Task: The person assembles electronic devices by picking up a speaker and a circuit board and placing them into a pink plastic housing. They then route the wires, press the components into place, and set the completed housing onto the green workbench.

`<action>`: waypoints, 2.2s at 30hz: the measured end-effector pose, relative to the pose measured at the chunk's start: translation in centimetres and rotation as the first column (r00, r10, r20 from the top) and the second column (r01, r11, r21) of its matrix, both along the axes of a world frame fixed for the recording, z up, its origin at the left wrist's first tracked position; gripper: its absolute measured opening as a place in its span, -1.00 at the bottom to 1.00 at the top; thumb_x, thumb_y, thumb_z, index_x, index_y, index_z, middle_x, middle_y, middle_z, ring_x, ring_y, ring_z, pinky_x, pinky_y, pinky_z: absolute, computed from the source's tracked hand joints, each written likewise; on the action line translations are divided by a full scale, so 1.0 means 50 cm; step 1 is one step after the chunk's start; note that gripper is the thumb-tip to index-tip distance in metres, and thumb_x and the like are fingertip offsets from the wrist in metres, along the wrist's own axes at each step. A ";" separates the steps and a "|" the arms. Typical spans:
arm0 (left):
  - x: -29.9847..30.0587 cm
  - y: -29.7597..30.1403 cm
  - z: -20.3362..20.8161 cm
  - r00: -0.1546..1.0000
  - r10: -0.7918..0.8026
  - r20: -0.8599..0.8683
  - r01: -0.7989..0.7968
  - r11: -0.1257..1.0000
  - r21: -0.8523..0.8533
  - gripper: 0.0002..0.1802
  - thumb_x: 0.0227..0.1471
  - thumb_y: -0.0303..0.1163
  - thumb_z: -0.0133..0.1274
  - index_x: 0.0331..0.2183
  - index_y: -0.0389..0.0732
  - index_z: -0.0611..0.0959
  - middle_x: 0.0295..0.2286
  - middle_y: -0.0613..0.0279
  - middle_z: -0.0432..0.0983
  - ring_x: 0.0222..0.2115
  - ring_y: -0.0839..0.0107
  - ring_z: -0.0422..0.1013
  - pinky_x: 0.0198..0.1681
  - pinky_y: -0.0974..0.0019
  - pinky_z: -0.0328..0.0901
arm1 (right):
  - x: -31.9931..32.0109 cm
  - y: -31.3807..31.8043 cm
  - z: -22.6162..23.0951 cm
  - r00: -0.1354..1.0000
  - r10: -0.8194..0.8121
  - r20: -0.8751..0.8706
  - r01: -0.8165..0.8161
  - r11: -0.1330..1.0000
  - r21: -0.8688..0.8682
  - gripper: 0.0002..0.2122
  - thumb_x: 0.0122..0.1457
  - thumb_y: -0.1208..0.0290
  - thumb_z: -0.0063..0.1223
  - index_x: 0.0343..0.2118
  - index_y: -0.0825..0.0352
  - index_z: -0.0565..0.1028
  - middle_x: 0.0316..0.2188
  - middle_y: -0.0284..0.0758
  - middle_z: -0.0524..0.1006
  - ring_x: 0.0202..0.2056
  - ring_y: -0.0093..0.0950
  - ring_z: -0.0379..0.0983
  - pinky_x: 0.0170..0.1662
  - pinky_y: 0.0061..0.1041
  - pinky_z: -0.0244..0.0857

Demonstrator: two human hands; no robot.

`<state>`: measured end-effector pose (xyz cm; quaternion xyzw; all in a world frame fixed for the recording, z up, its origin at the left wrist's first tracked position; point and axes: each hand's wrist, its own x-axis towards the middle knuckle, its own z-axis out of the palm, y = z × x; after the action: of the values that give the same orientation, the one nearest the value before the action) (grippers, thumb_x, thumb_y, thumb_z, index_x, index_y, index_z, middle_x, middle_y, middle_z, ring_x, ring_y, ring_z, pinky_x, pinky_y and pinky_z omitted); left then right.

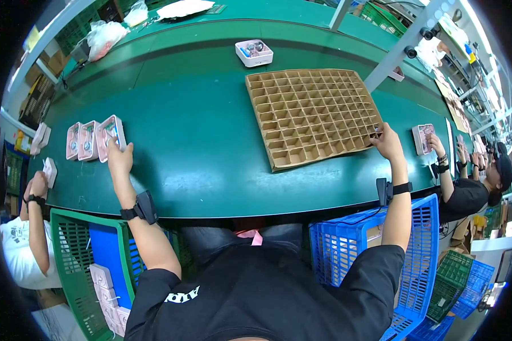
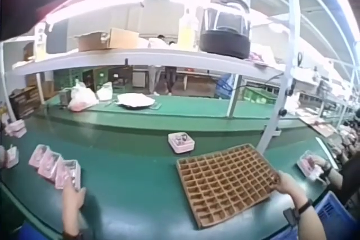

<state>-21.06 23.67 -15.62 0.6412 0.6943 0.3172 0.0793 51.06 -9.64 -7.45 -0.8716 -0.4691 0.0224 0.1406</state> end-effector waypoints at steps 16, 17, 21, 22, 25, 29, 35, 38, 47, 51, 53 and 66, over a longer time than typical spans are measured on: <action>0.198 -0.334 0.096 0.811 -0.573 0.114 0.578 0.816 -0.016 -0.52 0.07 -0.38 0.29 0.02 -0.31 0.56 -0.17 -0.14 0.58 -0.19 -0.11 0.55 -0.15 0.00 0.45 | 0.061 -0.025 -0.024 0.971 0.224 0.086 -0.207 0.963 -0.175 -0.71 0.28 0.27 0.22 -0.27 0.46 0.51 -0.23 0.08 0.49 -0.12 0.07 0.42 -0.07 -0.05 0.35; 0.213 -0.343 0.102 0.792 -0.601 0.107 0.604 0.797 0.011 -0.50 0.03 -0.40 0.29 0.00 -0.32 0.55 -0.17 -0.17 0.56 -0.16 -0.19 0.51 -0.12 -0.08 0.42 | 0.060 -0.025 -0.020 0.965 0.258 0.037 -0.250 0.955 -0.158 -0.70 0.27 0.26 0.25 -0.31 0.45 0.48 -0.29 0.03 0.47 -0.19 0.02 0.40 -0.11 -0.06 0.32; 0.260 -0.355 0.085 0.742 -0.668 0.062 0.661 0.743 0.105 -0.52 0.03 -0.38 0.26 -0.03 -0.35 0.52 -0.21 -0.12 0.52 -0.18 -0.16 0.51 -0.12 -0.12 0.41 | 0.180 -0.072 -0.040 0.904 0.415 0.099 -0.411 0.910 -0.056 -0.77 0.26 0.40 0.30 -0.28 0.44 0.47 -0.39 -0.22 0.41 -0.40 -0.32 0.35 -0.31 -0.31 0.25; 0.265 -0.358 0.089 0.744 -0.665 0.063 0.658 0.746 0.101 -0.54 0.03 -0.37 0.26 -0.05 -0.35 0.54 -0.21 -0.09 0.52 -0.19 -0.10 0.53 -0.13 -0.11 0.41 | 0.213 -0.075 -0.065 0.921 0.390 -0.008 -0.389 0.919 0.064 -0.79 0.31 0.40 0.26 -0.28 0.44 0.47 -0.38 -0.27 0.41 -0.41 -0.40 0.33 -0.33 -0.36 0.23; 0.264 -0.366 0.080 0.777 -0.629 0.027 0.625 0.777 0.078 -0.58 0.03 -0.35 0.26 -0.09 -0.34 0.56 -0.22 -0.05 0.53 -0.20 -0.01 0.55 -0.15 -0.07 0.42 | 0.282 -0.021 -0.070 0.910 0.278 -0.306 -0.293 0.956 -0.003 -0.83 0.43 0.38 0.12 -0.25 0.38 0.48 -0.36 -0.43 0.39 -0.38 -0.59 0.32 -0.32 -0.51 0.25; 0.265 -0.367 0.074 0.741 -0.671 -0.034 0.671 0.741 0.007 -0.59 0.04 -0.35 0.26 -0.09 -0.31 0.58 -0.19 -0.01 0.53 -0.19 0.04 0.56 -0.16 -0.01 0.43 | 0.331 -0.005 -0.014 0.942 0.323 0.089 -0.328 0.943 0.046 -0.89 0.45 0.42 0.06 -0.17 0.35 0.51 -0.32 -0.46 0.39 -0.33 -0.64 0.34 -0.24 -0.60 0.30; 0.275 -0.382 0.081 0.639 -0.769 -0.019 0.764 0.637 -0.103 -0.52 0.05 -0.33 0.28 0.01 -0.24 0.57 -0.14 0.05 0.51 -0.18 0.04 0.55 -0.15 0.02 0.44 | -0.050 0.092 0.103 0.782 0.505 -0.365 -0.215 0.768 0.604 -0.80 0.46 0.58 -0.06 0.06 0.36 0.52 -0.14 -0.39 0.48 -0.18 -0.60 0.40 -0.15 -0.62 0.37; 0.285 -0.397 0.108 0.639 -0.766 0.068 0.758 0.642 0.112 -0.46 0.00 -0.35 0.34 0.03 -0.21 0.58 -0.14 0.09 0.52 -0.19 0.05 0.56 -0.14 0.05 0.46 | -0.332 0.145 0.134 0.297 0.465 -0.834 0.019 0.870 0.492 -0.76 0.45 0.50 -0.04 0.11 0.39 0.49 -0.10 -0.31 0.55 -0.25 -0.46 0.51 -0.18 -0.51 0.43; 0.266 -0.397 0.157 0.502 -0.841 0.201 0.719 0.535 0.443 -0.35 -0.20 -0.51 0.48 0.01 -0.23 0.66 -0.16 0.09 0.61 -0.21 0.10 0.60 -0.13 0.19 0.52 | -0.701 0.213 0.079 -0.469 0.116 -0.875 -0.313 0.905 0.288 -0.77 0.49 0.24 -0.04 -0.14 0.35 0.43 -0.22 -0.26 0.53 -0.36 -0.43 0.50 -0.28 -0.43 0.45; 0.244 -0.393 0.152 0.513 -0.794 0.328 0.683 0.608 0.404 -0.46 -0.15 -0.57 0.44 -0.04 -0.28 0.70 -0.23 0.06 0.66 -0.26 0.19 0.62 -0.17 0.23 0.52 | -0.696 0.261 0.092 -0.419 0.113 -0.901 -0.457 0.831 0.317 -0.75 0.48 0.27 -0.03 -0.01 0.38 0.45 -0.17 -0.25 0.53 -0.29 -0.44 0.53 -0.25 -0.46 0.47; 0.236 -0.397 0.144 0.509 -0.743 0.435 0.650 0.663 0.371 -0.48 -0.14 -0.58 0.43 -0.05 -0.30 0.71 -0.24 0.06 0.66 -0.27 0.22 0.62 -0.18 0.25 0.51 | -0.684 0.297 0.113 -0.183 0.285 -0.941 -0.633 0.698 0.334 -0.71 0.44 0.36 0.06 0.11 0.37 0.44 -0.14 -0.25 0.53 -0.23 -0.44 0.55 -0.21 -0.48 0.49; 0.254 -0.372 0.133 0.722 -0.560 0.407 0.465 0.828 0.315 -0.65 -0.12 -0.62 0.37 -0.20 -0.26 0.71 -0.31 0.12 0.64 -0.33 0.26 0.60 -0.26 0.26 0.48 | -0.765 0.331 0.029 0.117 0.945 -0.304 -0.754 0.284 0.592 -0.67 -0.01 0.62 0.40 -0.12 0.37 0.64 -0.19 -0.23 0.59 -0.15 -0.25 0.59 -0.14 -0.34 0.52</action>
<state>-8.38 5.06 -8.97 0.7130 0.4128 0.4967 0.2728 12.79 6.90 -5.98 -0.3386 -0.8068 0.3116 0.3707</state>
